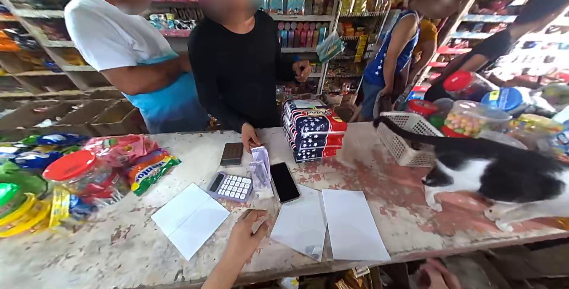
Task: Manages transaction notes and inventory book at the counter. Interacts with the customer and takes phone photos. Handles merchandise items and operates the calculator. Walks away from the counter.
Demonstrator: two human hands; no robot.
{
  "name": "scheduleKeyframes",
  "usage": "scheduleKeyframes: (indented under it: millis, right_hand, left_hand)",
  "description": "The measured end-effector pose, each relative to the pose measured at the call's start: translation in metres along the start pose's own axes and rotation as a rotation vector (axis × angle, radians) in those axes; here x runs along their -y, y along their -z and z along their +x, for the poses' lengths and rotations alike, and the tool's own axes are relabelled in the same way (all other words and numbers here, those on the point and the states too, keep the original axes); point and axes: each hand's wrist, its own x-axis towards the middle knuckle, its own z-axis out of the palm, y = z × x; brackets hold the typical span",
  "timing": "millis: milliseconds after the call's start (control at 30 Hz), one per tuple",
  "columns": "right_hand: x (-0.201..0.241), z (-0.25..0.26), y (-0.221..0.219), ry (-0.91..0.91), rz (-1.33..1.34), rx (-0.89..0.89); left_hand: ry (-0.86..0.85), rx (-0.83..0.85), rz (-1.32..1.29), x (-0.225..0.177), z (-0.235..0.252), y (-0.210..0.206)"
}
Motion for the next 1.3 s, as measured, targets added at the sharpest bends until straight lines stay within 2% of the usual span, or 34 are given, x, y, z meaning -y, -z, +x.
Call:
scheduleKeyframes:
  millis: [100, 167, 267, 333, 400, 467, 533, 700, 767, 867, 1000, 1167, 1300]
  right_hand:
    - [0.058, 0.036, -0.064, 0.693, -0.023, 0.294]
    - [0.089, 0.054, -0.121, 0.903, -0.129, 0.477]
    - [0.12, 0.055, -0.205, 0.955, -0.257, 0.741]
    - [0.122, 0.043, -0.245, 0.98, -0.323, 0.927]
    - [0.112, 0.024, -0.27, 0.999, -0.51, 1.172]
    - [0.102, 0.009, -0.289, 0.933, -0.84, 1.482]
    - [0.086, 0.004, -0.304, 0.888, -1.008, 1.623]
    - [0.063, 0.013, -0.317, 0.802, -1.064, 1.678]
    - [0.058, 0.01, -0.316, 0.784, -1.073, 1.654]
    - [0.05, -0.001, -0.308, 0.768, -1.048, 1.54]
    - [0.043, -0.013, -0.304, 0.621, -1.118, 1.391]
    - [0.032, -0.021, -0.314, 0.539, -1.154, 1.24]
    - [0.018, -0.032, -0.313, 0.531, -1.103, 1.12]
  left_hand:
    - [0.013, -0.116, 0.184, 0.013, 0.012, -0.006]
    - [0.022, -0.145, 0.291, 0.02, 0.018, -0.011]
    - [0.022, -0.182, 0.357, 0.027, 0.03, -0.014]
    - [0.045, -0.231, 0.371, 0.028, 0.041, -0.017]
    - [0.113, -0.234, 0.373, 0.025, 0.047, -0.017]
    - [0.14, -0.218, 0.405, 0.023, 0.053, -0.016]
    - [0.156, -0.201, 0.451, 0.019, 0.061, -0.015]
    - [0.038, -0.228, 0.581, 0.016, 0.082, -0.014]
    - [0.046, -0.227, 0.614, 0.016, 0.1, -0.005]
    - [0.197, -0.149, 0.642, 0.018, 0.142, 0.012]
    - [0.426, 0.066, 0.726, 0.021, 0.186, 0.011]
    - [0.422, 0.031, 0.472, 0.032, 0.206, 0.002]
    - [0.304, -0.014, 0.128, 0.04, 0.204, 0.007]
